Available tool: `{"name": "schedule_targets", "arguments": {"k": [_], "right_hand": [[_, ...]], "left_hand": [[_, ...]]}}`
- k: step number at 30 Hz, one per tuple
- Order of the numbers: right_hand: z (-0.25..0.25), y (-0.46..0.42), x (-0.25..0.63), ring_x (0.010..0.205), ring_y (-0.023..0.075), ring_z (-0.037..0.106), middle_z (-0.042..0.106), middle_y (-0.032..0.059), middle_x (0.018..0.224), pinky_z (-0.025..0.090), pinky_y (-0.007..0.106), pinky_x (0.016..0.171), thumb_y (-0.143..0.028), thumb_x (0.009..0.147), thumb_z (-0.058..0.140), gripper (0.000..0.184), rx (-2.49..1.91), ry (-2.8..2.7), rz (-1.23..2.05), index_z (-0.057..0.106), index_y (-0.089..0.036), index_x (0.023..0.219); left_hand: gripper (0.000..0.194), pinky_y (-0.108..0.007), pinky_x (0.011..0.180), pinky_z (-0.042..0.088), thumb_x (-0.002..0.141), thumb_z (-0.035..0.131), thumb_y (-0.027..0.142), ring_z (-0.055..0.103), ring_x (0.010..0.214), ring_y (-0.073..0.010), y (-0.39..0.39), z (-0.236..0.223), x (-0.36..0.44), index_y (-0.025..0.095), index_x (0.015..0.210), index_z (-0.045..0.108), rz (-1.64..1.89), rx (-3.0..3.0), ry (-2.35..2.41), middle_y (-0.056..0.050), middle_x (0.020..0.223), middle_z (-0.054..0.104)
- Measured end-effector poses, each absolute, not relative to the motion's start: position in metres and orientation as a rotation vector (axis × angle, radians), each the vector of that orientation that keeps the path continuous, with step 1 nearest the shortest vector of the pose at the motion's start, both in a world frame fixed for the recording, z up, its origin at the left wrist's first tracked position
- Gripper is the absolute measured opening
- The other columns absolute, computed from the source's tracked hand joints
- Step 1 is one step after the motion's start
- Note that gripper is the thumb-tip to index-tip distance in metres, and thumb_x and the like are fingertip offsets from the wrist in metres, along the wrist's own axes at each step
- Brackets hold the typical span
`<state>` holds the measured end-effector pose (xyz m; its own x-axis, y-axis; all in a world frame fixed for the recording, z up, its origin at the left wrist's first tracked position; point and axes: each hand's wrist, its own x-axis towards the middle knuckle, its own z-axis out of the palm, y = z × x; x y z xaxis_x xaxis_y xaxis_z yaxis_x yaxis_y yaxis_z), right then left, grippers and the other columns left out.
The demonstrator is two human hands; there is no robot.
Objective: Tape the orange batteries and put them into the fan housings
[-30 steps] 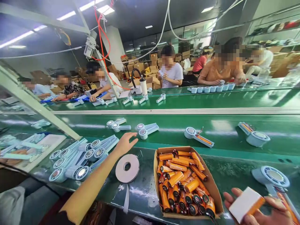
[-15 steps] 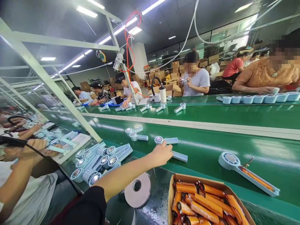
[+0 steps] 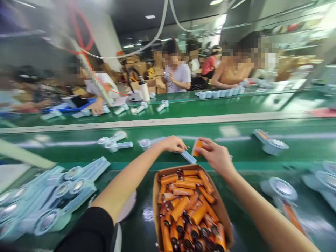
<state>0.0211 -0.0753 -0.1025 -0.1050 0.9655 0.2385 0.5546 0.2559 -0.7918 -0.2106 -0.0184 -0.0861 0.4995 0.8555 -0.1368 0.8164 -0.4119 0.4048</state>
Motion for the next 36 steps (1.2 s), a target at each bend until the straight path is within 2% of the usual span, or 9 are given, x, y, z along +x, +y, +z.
{"name": "schedule_targets", "arguments": {"k": [2,3,8,14,20,23,28,32,36], "right_hand": [[-0.109,-0.062,0.015,0.088,0.0254,0.08,0.085,0.0066,0.111,0.064,0.036,0.08,-0.04,0.088,0.07,0.022,-1.345,-1.89,0.669,0.084,-0.023,0.089],[-0.11,-0.058,0.011,0.089,0.0249,0.08,0.086,0.0062,0.109,0.063,0.035,0.082,-0.036,0.089,0.069,0.02,-1.351,-1.979,0.665,0.085,-0.023,0.091],[-0.101,-0.056,-0.005,0.087,0.0258,0.08,0.085,0.0071,0.093,0.058,0.032,0.081,-0.033,0.103,0.063,0.041,-1.583,-2.566,0.349,0.073,-0.025,0.142],[-0.088,-0.056,-0.007,0.095,0.0357,0.081,0.083,0.0164,0.105,0.058,0.038,0.077,-0.056,0.106,0.056,0.052,-1.639,-2.89,0.137,0.065,-0.029,0.15],[-0.086,-0.042,-0.028,0.106,0.0361,0.078,0.081,0.0188,0.117,0.06,0.042,0.085,-0.061,0.101,0.062,0.048,-1.627,-3.083,0.079,0.077,-0.025,0.128],[-0.087,-0.035,-0.033,0.108,0.0324,0.078,0.081,0.0181,0.117,0.059,0.039,0.09,-0.048,0.101,0.063,0.036,-1.574,-3.139,0.03,0.081,-0.021,0.118],[-0.091,-0.029,-0.011,0.11,0.0321,0.077,0.08,0.0184,0.122,0.055,0.035,0.087,-0.021,0.098,0.061,0.03,-1.566,-3.093,-0.059,0.081,-0.019,0.12],[-0.097,-0.034,0.019,0.107,0.032,0.077,0.081,0.0192,0.119,0.053,0.036,0.087,-0.024,0.106,0.049,0.038,-1.685,-2.942,-0.085,0.076,-0.017,0.132],[-0.099,-0.04,0.021,0.12,0.0288,0.071,0.077,0.018,0.131,0.049,0.033,0.099,-0.026,0.109,0.047,0.039,-1.672,-2.883,-0.025,0.077,-0.016,0.132]], "left_hand": [[0.011,-0.024,0.085,0.051,0.09,0.071,0.026,0.074,0.102,-0.0195,-0.009,-0.097,-0.213,0.027,0.092,0.082,0.148,2.338,1.319,0.002,0.11,0.083],[0.015,-0.026,0.086,0.051,0.093,0.067,0.028,0.074,0.103,-0.0204,-0.006,-0.101,-0.212,0.027,0.097,0.081,0.161,2.341,1.318,0.001,0.111,0.083],[0.022,-0.029,0.086,0.051,0.1,0.057,0.037,0.073,0.102,-0.0232,-0.005,-0.114,-0.205,0.027,0.101,0.077,0.216,2.322,1.396,-0.002,0.105,0.082],[0.021,-0.03,0.092,0.052,0.102,0.056,0.033,0.073,0.106,-0.0214,-0.008,-0.114,-0.195,0.025,0.099,0.076,0.246,2.281,1.421,-0.001,0.114,0.081],[0.027,-0.045,0.101,0.056,0.105,0.062,0.04,0.073,0.106,-0.0225,-0.015,-0.11,-0.182,0.016,0.111,0.073,0.288,2.25,1.439,-0.009,0.115,0.078],[0.023,-0.04,0.104,0.055,0.105,0.058,0.029,0.072,0.113,-0.0231,-0.03,-0.101,-0.183,0.017,0.116,0.074,0.35,2.224,1.471,-0.009,0.119,0.078],[0.034,-0.032,0.114,0.049,0.105,0.054,0.031,0.065,0.131,-0.0213,-0.114,-0.086,-0.253,0.021,0.135,0.067,0.529,2.182,1.551,-0.008,0.142,0.072],[0.03,-0.037,0.11,0.055,0.095,0.066,0.041,0.073,0.12,-0.0246,-0.225,-0.097,-0.356,0.026,0.118,0.077,0.48,2.147,1.559,-0.004,0.128,0.079],[0.063,-0.046,0.121,0.048,0.077,0.083,0.034,0.053,0.151,-0.0312,-0.298,-0.121,-0.418,0.034,0.139,0.071,0.202,2.246,1.537,-0.004,0.153,0.067]]}}
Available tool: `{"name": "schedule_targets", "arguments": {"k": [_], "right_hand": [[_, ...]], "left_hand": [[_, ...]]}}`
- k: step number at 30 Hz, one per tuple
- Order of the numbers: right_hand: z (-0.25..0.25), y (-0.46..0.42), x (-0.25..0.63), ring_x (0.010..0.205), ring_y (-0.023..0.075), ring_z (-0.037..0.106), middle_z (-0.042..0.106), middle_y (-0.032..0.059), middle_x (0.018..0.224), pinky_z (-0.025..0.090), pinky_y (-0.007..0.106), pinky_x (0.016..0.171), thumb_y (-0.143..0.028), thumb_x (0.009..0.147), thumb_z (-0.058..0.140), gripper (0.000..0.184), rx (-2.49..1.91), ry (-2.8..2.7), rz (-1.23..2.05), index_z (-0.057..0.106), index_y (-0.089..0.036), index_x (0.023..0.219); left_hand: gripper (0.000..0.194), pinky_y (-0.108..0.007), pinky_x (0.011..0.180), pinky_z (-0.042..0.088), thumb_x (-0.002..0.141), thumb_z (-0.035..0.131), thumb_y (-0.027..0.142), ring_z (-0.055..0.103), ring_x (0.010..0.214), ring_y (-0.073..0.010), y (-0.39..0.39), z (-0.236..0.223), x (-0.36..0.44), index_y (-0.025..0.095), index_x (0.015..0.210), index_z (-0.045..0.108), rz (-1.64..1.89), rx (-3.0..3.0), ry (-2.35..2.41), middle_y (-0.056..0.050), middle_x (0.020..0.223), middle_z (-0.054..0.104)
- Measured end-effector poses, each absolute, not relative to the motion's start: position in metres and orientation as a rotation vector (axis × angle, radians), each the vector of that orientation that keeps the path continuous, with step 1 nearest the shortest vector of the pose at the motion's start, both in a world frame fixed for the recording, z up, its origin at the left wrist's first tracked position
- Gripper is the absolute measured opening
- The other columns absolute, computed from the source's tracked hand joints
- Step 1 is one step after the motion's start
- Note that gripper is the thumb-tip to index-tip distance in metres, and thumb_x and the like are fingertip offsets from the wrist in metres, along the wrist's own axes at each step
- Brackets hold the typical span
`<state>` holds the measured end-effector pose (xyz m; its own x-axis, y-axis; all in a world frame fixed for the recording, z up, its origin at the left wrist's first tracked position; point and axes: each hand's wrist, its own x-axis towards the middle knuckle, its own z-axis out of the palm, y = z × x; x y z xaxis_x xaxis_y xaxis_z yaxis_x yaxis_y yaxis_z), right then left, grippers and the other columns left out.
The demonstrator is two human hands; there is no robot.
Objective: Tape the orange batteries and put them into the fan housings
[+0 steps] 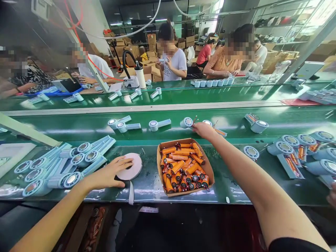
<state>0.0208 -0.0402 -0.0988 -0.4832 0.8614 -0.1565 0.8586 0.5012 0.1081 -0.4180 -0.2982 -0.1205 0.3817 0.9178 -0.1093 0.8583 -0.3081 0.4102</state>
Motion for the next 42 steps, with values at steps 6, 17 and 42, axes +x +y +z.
{"name": "schedule_targets", "arguments": {"k": [6,17,42], "right_hand": [[-0.085,-0.048,-0.005,0.112,0.029,0.073,0.08,0.0173,0.123,0.051,0.032,0.092,-0.029,0.109,0.05,0.038,1.654,2.527,0.003,0.083,-0.016,0.124],[-0.046,-0.227,-0.072,0.065,0.0165,0.062,0.073,0.0003,0.075,0.046,0.025,0.061,-0.065,0.097,0.067,0.06,1.13,2.854,-1.392,0.076,-0.018,0.132],[-0.081,-0.222,-0.002,0.125,0.0306,0.07,0.077,0.0112,0.125,0.055,0.052,0.113,-0.017,0.095,0.067,0.039,1.114,2.944,-0.724,0.077,-0.027,0.132]], "left_hand": [[0.053,-0.052,0.121,0.048,0.079,0.077,0.02,0.044,0.157,-0.0332,-0.312,-0.133,-0.415,0.03,0.131,0.073,0.131,2.196,1.623,-0.006,0.159,0.061],[0.042,-0.06,0.117,0.05,0.088,0.078,0.028,0.052,0.143,-0.0384,-0.356,-0.099,-0.36,0.028,0.128,0.063,1.232,2.434,1.78,-0.009,0.124,0.074],[0.041,-0.051,0.11,0.057,0.089,0.062,0.008,0.055,0.133,-0.0331,-0.354,-0.125,-0.33,0.027,0.124,0.071,1.068,2.4,1.73,-0.008,0.119,0.073]]}}
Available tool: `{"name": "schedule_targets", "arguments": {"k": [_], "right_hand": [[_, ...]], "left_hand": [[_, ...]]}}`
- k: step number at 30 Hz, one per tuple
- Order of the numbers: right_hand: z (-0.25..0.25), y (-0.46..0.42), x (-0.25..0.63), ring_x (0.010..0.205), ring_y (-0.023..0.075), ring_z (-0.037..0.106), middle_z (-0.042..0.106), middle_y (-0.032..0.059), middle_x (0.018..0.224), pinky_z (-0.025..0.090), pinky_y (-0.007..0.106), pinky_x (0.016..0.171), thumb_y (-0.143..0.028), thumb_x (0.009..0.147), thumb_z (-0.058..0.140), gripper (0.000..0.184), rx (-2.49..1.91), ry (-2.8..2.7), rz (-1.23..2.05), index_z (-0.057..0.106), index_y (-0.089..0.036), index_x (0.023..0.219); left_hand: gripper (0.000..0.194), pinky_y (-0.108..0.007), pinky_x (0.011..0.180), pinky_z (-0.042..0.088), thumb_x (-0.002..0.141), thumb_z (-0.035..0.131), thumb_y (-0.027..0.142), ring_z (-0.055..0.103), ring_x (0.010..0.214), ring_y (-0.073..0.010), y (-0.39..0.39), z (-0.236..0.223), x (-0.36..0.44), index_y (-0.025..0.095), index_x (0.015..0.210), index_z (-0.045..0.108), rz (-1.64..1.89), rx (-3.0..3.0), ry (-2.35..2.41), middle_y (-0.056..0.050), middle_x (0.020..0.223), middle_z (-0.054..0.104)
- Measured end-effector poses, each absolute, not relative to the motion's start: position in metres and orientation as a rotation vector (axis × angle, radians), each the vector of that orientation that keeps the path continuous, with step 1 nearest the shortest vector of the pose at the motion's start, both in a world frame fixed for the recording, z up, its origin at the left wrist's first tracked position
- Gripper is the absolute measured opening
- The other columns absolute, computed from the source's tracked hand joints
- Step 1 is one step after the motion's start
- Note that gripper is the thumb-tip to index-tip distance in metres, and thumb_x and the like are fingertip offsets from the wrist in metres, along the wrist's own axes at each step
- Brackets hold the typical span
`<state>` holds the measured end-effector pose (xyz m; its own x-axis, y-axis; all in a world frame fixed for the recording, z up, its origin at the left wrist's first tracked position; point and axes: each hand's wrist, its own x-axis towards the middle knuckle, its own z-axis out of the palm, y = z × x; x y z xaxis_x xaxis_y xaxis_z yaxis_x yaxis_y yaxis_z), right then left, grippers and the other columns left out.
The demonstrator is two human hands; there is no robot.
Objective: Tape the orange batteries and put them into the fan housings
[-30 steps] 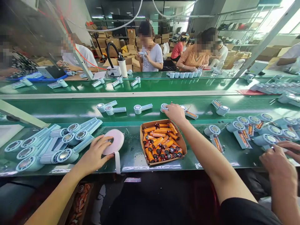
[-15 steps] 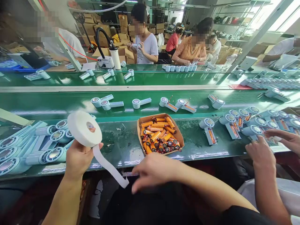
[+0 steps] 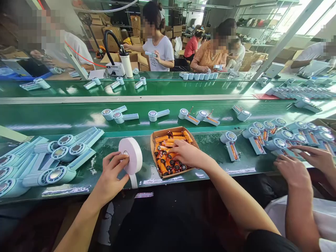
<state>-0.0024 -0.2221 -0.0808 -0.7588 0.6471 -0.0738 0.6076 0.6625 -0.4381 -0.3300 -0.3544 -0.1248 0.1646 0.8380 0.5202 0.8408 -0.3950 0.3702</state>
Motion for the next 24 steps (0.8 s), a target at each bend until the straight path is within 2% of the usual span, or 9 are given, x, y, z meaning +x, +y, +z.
{"name": "schedule_targets", "arguments": {"k": [2,3,6,9,11,13,15,19,24], "right_hand": [[-0.073,-0.227,0.003,0.125,0.031,0.07,0.076,0.0125,0.124,0.055,0.052,0.112,-0.026,0.096,0.072,0.021,-0.955,-2.602,0.924,0.082,-0.024,0.114],[-0.069,-0.231,0.004,0.124,0.0313,0.071,0.076,0.0129,0.125,0.057,0.052,0.11,-0.034,0.095,0.075,0.019,-0.921,-2.442,1.064,0.082,-0.022,0.108],[-0.057,-0.251,0.0,0.106,0.0312,0.079,0.081,0.0117,0.112,0.065,0.047,0.093,-0.053,0.083,0.088,0.045,-0.925,-1.909,1.36,0.08,-0.02,0.113],[-0.049,-0.267,-0.016,0.086,0.0277,0.079,0.083,0.0057,0.094,0.066,0.042,0.083,-0.054,0.07,0.097,0.071,-1.006,-1.762,1.402,0.078,-0.021,0.129],[-0.047,-0.271,-0.027,0.081,0.0251,0.076,0.08,0.0023,0.087,0.064,0.037,0.079,-0.053,0.072,0.096,0.057,-1.018,-1.887,1.321,0.083,-0.021,0.117],[-0.046,-0.272,-0.033,0.078,0.0223,0.07,0.075,0.0004,0.077,0.061,0.033,0.074,-0.054,0.079,0.091,0.036,-1.003,-2.042,1.194,0.082,-0.02,0.089],[-0.046,-0.271,-0.034,0.079,0.0205,0.067,0.071,-0.0002,0.073,0.058,0.031,0.074,-0.052,0.086,0.086,0.036,-0.992,-2.125,1.122,0.075,-0.02,0.074],[-0.055,-0.274,-0.034,0.086,0.0224,0.07,0.076,0.0012,0.085,0.061,0.033,0.079,-0.049,0.088,0.084,0.028,-0.953,-1.996,1.298,0.079,-0.022,0.084],[-0.09,-0.293,-0.065,0.083,0.0241,0.078,0.082,0.0025,0.091,0.067,0.04,0.082,-0.056,0.083,0.087,0.039,-0.864,-1.134,1.325,0.082,-0.026,0.108]], "left_hand": [[0.043,-0.049,0.107,0.057,0.089,0.06,0.003,0.056,0.129,-0.0334,-0.357,-0.122,-0.329,0.026,0.124,0.072,-0.964,-2.376,-1.638,-0.008,0.117,0.074],[0.045,-0.048,0.106,0.057,0.089,0.059,0.001,0.056,0.128,-0.0332,-0.359,-0.12,-0.328,0.026,0.123,0.073,-0.923,-2.372,-1.591,-0.008,0.115,0.074],[0.045,-0.045,0.105,0.057,0.091,0.058,-0.001,0.055,0.128,-0.033,-0.365,-0.11,-0.322,0.025,0.124,0.075,-0.793,-2.376,-1.479,-0.007,0.113,0.076],[0.044,-0.041,0.105,0.057,0.091,0.063,-0.001,0.053,0.13,-0.0329,-0.368,-0.1,-0.315,0.024,0.125,0.077,-0.679,-2.393,-1.383,-0.006,0.113,0.078],[0.047,-0.04,0.108,0.055,0.089,0.062,-0.005,0.053,0.129,-0.032,-0.367,-0.095,-0.312,0.022,0.125,0.078,-0.645,-2.405,-1.305,-0.006,0.114,0.079],[0.05,-0.042,0.112,0.053,0.088,0.06,-0.008,0.054,0.127,-0.0311,-0.365,-0.09,-0.31,0.022,0.123,0.078,-0.609,-2.415,-1.241,-0.005,0.114,0.079],[0.049,-0.044,0.116,0.052,0.089,0.06,-0.008,0.055,0.125,-0.0301,-0.362,-0.084,-0.31,0.022,0.122,0.079,-0.574,-2.411,-1.193,-0.004,0.115,0.079],[0.04,-0.045,0.118,0.05,0.093,0.066,-0.002,0.054,0.121,-0.028,-0.358,-0.069,-0.309,0.022,0.124,0.077,-0.533,-2.397,-1.098,-0.002,0.117,0.079],[0.037,-0.047,0.107,0.052,0.093,0.073,0.008,0.055,0.113,-0.0295,-0.358,-0.069,-0.285,0.016,0.13,0.074,-0.662,-2.402,-1.228,-0.006,0.105,0.078]]}}
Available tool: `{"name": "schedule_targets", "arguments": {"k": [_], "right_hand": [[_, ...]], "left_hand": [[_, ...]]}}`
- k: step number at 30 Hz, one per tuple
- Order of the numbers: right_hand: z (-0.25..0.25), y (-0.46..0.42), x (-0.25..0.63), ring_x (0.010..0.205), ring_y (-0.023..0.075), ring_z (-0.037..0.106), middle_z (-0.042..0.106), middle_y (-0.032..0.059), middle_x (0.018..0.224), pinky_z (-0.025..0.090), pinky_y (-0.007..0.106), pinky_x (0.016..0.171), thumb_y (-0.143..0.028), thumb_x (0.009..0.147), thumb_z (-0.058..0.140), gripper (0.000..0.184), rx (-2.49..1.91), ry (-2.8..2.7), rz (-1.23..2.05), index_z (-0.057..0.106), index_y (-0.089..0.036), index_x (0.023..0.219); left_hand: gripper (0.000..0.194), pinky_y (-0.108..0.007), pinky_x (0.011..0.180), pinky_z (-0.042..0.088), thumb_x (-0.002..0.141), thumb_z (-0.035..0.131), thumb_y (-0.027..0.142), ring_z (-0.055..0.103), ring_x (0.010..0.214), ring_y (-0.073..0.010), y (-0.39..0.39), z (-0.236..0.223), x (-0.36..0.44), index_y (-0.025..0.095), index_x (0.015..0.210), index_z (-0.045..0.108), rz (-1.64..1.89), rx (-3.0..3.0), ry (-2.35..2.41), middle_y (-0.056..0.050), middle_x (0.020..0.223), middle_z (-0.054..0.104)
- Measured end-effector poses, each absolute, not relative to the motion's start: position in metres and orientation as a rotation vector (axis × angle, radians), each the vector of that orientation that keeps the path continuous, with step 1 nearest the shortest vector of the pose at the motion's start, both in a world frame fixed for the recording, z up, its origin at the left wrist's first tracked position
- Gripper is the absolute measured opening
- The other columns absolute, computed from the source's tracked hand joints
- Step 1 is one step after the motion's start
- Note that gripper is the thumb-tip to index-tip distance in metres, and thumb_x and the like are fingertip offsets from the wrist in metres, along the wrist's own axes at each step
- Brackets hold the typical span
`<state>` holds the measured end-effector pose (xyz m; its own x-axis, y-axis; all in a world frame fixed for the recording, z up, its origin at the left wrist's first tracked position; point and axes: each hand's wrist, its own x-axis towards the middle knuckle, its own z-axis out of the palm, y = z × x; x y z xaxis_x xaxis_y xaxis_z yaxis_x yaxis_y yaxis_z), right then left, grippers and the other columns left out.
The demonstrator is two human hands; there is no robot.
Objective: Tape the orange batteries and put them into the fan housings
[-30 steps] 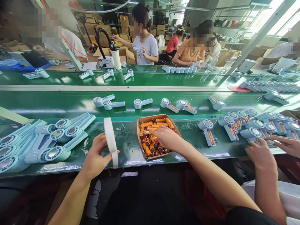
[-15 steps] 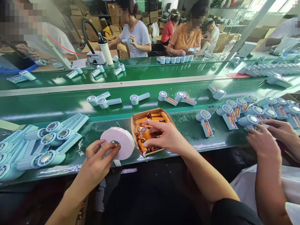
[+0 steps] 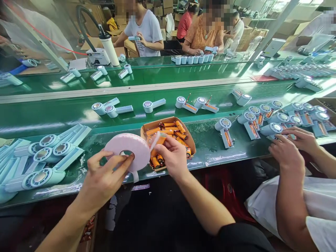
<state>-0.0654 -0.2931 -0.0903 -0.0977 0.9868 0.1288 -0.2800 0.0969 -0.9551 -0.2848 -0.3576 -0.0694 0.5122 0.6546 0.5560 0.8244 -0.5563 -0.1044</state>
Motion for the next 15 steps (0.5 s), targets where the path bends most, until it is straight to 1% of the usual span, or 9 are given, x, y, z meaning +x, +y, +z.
{"name": "schedule_targets", "arguments": {"k": [2,4,5,6,8,10,12,13,15], "right_hand": [[-0.095,-0.293,-0.066,0.083,0.0241,0.079,0.083,0.0042,0.095,0.068,0.039,0.077,-0.056,0.084,0.087,0.039,-0.851,-0.975,1.272,0.082,-0.026,0.108],[-0.086,-0.281,-0.045,0.082,0.0216,0.079,0.083,0.0038,0.097,0.068,0.033,0.068,-0.052,0.085,0.088,0.032,-0.825,-0.943,1.177,0.082,-0.026,0.103],[-0.079,-0.272,-0.028,0.083,0.0195,0.079,0.083,0.0026,0.099,0.067,0.029,0.065,-0.049,0.085,0.088,0.028,-0.796,-0.935,1.092,0.082,-0.027,0.101],[-0.07,-0.262,-0.008,0.087,0.0171,0.079,0.082,0.0006,0.102,0.066,0.025,0.066,-0.048,0.089,0.086,0.024,-0.744,-0.894,0.962,0.081,-0.028,0.101],[-0.054,-0.245,0.032,0.093,0.0139,0.079,0.081,-0.0017,0.105,0.065,0.02,0.068,-0.044,0.088,0.087,0.021,-0.658,-0.81,0.734,0.081,-0.028,0.101],[-0.046,-0.239,0.062,0.091,0.0142,0.08,0.081,-0.0011,0.101,0.065,0.019,0.067,-0.043,0.082,0.093,0.028,-0.699,-0.792,0.696,0.082,-0.026,0.101],[-0.048,-0.244,0.075,0.085,0.0164,0.081,0.083,-0.0004,0.095,0.066,0.021,0.064,-0.047,0.073,0.098,0.039,-0.812,-0.81,0.798,0.083,-0.026,0.101],[-0.052,-0.248,0.075,0.082,0.0175,0.082,0.083,-0.0002,0.093,0.066,0.021,0.062,-0.049,0.069,0.1,0.044,-0.863,-0.814,0.863,0.083,-0.027,0.102],[-0.062,-0.256,0.069,0.078,0.019,0.083,0.085,0.0,0.09,0.066,0.022,0.058,-0.052,0.065,0.102,0.051,-0.918,-0.811,0.97,0.081,-0.028,0.105]], "left_hand": [[0.034,-0.045,0.101,0.052,0.093,0.075,0.013,0.057,0.108,-0.0285,-0.364,-0.08,-0.276,0.015,0.127,0.074,-0.789,-2.469,-1.291,-0.008,0.1,0.077],[0.036,-0.044,0.1,0.052,0.091,0.075,0.013,0.058,0.108,-0.0283,-0.372,-0.095,-0.283,0.017,0.127,0.074,-0.815,-2.543,-1.337,-0.008,0.099,0.076],[0.039,-0.045,0.1,0.052,0.09,0.074,0.011,0.058,0.109,-0.0291,-0.376,-0.104,-0.294,0.018,0.128,0.074,-0.776,-2.555,-1.377,-0.009,0.101,0.076],[0.041,-0.046,0.1,0.052,0.089,0.074,0.011,0.058,0.111,-0.0303,-0.378,-0.113,-0.31,0.02,0.129,0.074,-0.713,-2.551,-1.432,-0.01,0.103,0.076],[0.04,-0.048,0.098,0.054,0.089,0.074,0.019,0.059,0.113,-0.0333,-0.374,-0.129,-0.351,0.021,0.129,0.075,-0.587,-2.523,-1.575,-0.011,0.108,0.077],[0.039,-0.05,0.099,0.056,0.091,0.074,0.038,0.061,0.116,-0.0356,-0.353,-0.138,-0.387,0.023,0.126,0.076,-0.548,-2.539,-1.727,-0.011,0.115,0.078],[0.044,-0.051,0.105,0.056,0.095,0.068,0.053,0.061,0.124,-0.036,-0.314,-0.135,-0.397,0.025,0.127,0.076,-0.578,-2.542,-1.88,-0.01,0.123,0.078],[0.045,-0.05,0.109,0.054,0.098,0.063,0.055,0.061,0.128,-0.035,-0.289,-0.13,-0.389,0.025,0.128,0.076,-0.593,-2.528,-1.949,-0.009,0.127,0.077],[0.044,-0.049,0.115,0.051,0.104,0.053,0.051,0.062,0.131,-0.032,-0.23,-0.113,-0.35,0.024,0.132,0.074,-0.568,-2.51,-2.033,-0.009,0.131,0.076]]}}
